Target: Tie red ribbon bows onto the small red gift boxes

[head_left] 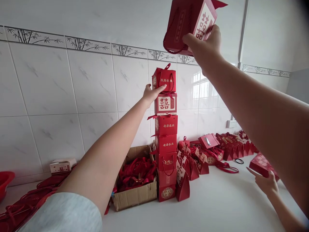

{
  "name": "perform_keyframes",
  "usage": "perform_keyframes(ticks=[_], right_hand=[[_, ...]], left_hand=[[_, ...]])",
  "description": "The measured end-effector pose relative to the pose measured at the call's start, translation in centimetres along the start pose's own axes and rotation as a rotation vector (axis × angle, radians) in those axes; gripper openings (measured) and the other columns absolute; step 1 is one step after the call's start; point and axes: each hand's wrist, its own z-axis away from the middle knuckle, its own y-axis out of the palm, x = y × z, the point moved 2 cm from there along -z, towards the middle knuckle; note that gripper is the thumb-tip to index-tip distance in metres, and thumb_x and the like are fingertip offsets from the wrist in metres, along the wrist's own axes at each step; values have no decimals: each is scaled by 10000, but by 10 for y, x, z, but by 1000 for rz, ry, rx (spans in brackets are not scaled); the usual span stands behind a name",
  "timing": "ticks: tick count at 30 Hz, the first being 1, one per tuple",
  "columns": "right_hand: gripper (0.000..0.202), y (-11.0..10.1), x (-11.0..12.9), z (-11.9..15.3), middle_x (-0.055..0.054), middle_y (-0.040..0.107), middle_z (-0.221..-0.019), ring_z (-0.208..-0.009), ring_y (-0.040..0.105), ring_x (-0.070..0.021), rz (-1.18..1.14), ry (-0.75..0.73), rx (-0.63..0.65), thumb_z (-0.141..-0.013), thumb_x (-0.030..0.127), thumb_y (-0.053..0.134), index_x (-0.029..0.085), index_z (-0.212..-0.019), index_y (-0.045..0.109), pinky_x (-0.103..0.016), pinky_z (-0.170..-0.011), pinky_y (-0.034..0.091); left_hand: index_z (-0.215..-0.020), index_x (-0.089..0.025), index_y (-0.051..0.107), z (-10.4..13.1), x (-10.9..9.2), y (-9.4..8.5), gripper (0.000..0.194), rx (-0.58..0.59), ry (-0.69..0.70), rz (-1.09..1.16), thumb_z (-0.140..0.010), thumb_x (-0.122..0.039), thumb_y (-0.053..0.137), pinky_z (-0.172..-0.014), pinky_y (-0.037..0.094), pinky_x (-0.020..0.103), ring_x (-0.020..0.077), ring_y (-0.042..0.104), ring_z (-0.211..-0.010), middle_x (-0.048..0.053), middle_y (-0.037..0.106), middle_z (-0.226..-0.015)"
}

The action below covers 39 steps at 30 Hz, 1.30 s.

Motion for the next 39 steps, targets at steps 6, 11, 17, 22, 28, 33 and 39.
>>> perform_keyframes(ticks=[6, 11, 17, 22, 28, 33, 39], right_hand=[[740, -2, 0, 4, -101, 543, -1118, -1045, 553, -161, -145, 233, -111, -728, 357, 235, -195, -1217, 292, -235, -617, 365], [503, 11, 2, -5, -63, 608, -1141, -994, 613, -145, -248, 344, -163, -698, 288, 606, 84, -1131, 451, -227, -744, 483], [441, 40, 9, -11, -34, 584, -1062, -918, 572, -156, -202, 459, -141, -691, 296, 690, 169, -1008, 411, -327, -792, 513], [453, 49, 17, -12, -5, 572, -1018, -871, 549, -121, -170, 439, -93, -685, 318, 724, 177, -969, 401, -295, -812, 484], [523, 51, 15, -16, -10, 554, -1062, -914, 532, -119, -140, 397, -46, -673, 336, 751, 185, -1000, 373, -289, -838, 462], [556, 53, 8, -15, -10, 551, -1083, -907, 532, -112, -122, 394, -34, -677, 350, 745, 183, -1044, 362, -270, -801, 466], [602, 56, 0, -10, -29, 565, -1096, -897, 539, -141, -95, 411, 14, -646, 397, 756, 185, -1064, 377, -293, -727, 476]], left_hand=[[-1351, -131, 316, -3, -1, 3, 981, 32, 19, 58, -595, -562, 770, -977, 430, 386, 306, 532, -1207, 191, 527, -1346], [-1245, -175, 393, 1, -3, 7, 831, 111, 46, 90, -603, -546, 768, -932, 455, 397, 302, 575, -1148, 163, 585, -1282], [-1129, -174, 420, 0, -4, 3, 761, 43, 49, 123, -579, -548, 789, -891, 476, 393, 297, 617, -1073, 182, 604, -1215], [-1098, -188, 423, 2, -5, 3, 739, 68, 65, 136, -574, -551, 796, -884, 473, 380, 298, 617, -1072, 169, 601, -1212], [-1199, -185, 388, 3, -5, 7, 840, 16, 112, 108, -574, -585, 782, -881, 471, 367, 295, 602, -1092, 176, 580, -1236], [-1179, -183, 398, 4, -3, 10, 822, 2, 122, 96, -578, -602, 768, -871, 487, 364, 295, 609, -1072, 172, 592, -1215], [-1036, -192, 459, 4, 3, 11, 677, -39, 94, 101, -582, -586, 771, -848, 498, 383, 310, 617, -1061, 167, 601, -1174]])
